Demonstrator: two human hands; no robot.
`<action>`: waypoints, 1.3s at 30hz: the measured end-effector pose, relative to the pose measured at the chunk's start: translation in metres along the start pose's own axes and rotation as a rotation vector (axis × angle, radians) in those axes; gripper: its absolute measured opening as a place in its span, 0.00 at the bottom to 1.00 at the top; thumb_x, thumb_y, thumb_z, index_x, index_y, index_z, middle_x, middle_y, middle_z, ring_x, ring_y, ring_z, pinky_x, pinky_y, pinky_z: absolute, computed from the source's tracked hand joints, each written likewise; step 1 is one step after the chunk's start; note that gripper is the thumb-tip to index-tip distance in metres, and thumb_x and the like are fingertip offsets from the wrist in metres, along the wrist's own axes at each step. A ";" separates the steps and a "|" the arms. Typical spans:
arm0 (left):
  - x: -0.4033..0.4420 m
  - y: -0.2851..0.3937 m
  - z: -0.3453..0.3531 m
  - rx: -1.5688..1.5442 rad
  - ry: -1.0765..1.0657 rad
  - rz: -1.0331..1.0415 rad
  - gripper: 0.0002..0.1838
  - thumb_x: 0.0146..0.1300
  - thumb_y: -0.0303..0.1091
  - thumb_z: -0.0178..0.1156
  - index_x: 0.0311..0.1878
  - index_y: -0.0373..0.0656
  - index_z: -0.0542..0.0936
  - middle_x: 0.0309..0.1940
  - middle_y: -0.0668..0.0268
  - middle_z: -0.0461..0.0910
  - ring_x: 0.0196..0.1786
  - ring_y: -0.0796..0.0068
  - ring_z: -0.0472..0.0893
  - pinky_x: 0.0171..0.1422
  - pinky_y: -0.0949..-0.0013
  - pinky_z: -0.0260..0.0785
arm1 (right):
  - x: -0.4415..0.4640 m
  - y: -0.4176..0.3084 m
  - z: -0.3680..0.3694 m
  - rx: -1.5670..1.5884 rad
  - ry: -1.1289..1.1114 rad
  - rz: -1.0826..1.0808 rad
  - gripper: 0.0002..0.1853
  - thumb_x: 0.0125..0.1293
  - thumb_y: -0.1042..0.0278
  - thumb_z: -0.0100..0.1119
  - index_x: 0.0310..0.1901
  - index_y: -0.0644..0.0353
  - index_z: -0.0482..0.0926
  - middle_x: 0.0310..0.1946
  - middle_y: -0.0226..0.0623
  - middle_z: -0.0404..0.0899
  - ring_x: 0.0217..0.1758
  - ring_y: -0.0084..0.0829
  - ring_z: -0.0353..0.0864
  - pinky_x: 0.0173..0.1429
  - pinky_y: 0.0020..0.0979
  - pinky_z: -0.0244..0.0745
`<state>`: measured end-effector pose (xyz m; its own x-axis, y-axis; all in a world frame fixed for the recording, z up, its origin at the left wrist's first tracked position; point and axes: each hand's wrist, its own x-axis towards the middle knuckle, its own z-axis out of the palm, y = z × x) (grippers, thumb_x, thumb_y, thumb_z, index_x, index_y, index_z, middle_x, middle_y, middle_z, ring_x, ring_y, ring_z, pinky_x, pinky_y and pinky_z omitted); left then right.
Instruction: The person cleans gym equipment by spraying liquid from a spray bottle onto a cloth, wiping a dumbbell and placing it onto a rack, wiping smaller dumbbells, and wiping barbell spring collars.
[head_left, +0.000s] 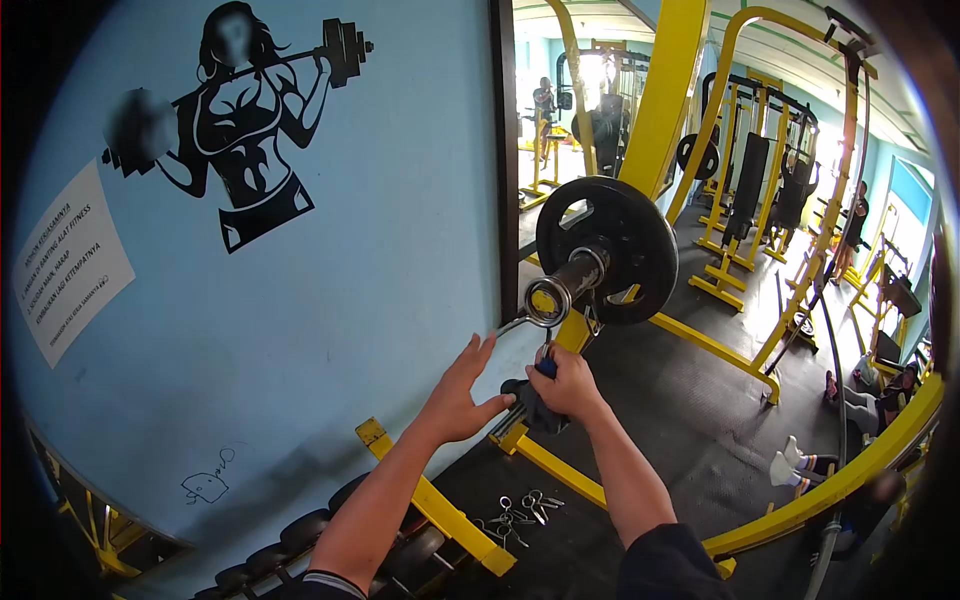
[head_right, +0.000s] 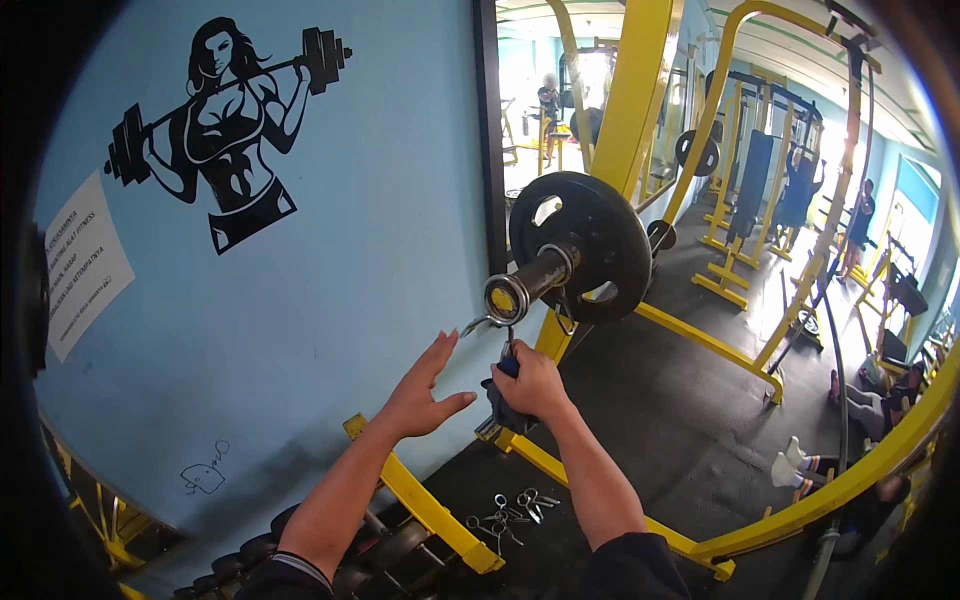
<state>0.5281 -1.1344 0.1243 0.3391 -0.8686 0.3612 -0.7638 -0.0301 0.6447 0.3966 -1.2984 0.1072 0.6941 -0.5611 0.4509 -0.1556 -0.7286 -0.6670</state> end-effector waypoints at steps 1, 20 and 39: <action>0.005 0.001 0.003 0.079 -0.011 0.030 0.49 0.54 0.41 0.68 0.75 0.56 0.50 0.74 0.51 0.47 0.71 0.49 0.59 0.69 0.57 0.60 | 0.003 0.004 0.001 -0.022 0.015 -0.008 0.17 0.55 0.59 0.61 0.38 0.63 0.73 0.30 0.52 0.79 0.37 0.53 0.79 0.41 0.44 0.74; 0.076 0.058 0.045 0.580 -0.123 0.227 0.52 0.47 0.42 0.64 0.75 0.58 0.47 0.70 0.46 0.54 0.69 0.43 0.58 0.68 0.52 0.61 | 0.033 0.031 -0.004 -0.153 0.225 0.347 0.25 0.57 0.55 0.57 0.53 0.62 0.73 0.46 0.56 0.78 0.51 0.53 0.77 0.52 0.47 0.73; -0.040 0.016 0.096 0.271 -0.281 0.186 0.44 0.49 0.41 0.66 0.71 0.47 0.59 0.69 0.45 0.58 0.70 0.45 0.58 0.72 0.54 0.52 | -0.426 0.076 0.060 -0.107 -0.219 1.210 0.20 0.50 0.56 0.63 0.44 0.58 0.81 0.47 0.47 0.80 0.53 0.46 0.78 0.57 0.41 0.74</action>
<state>0.4497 -1.1477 0.0549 0.0482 -0.9715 0.2323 -0.9272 0.0430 0.3721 0.1316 -1.0908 -0.1709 0.1647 -0.8261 -0.5389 -0.8291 0.1800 -0.5294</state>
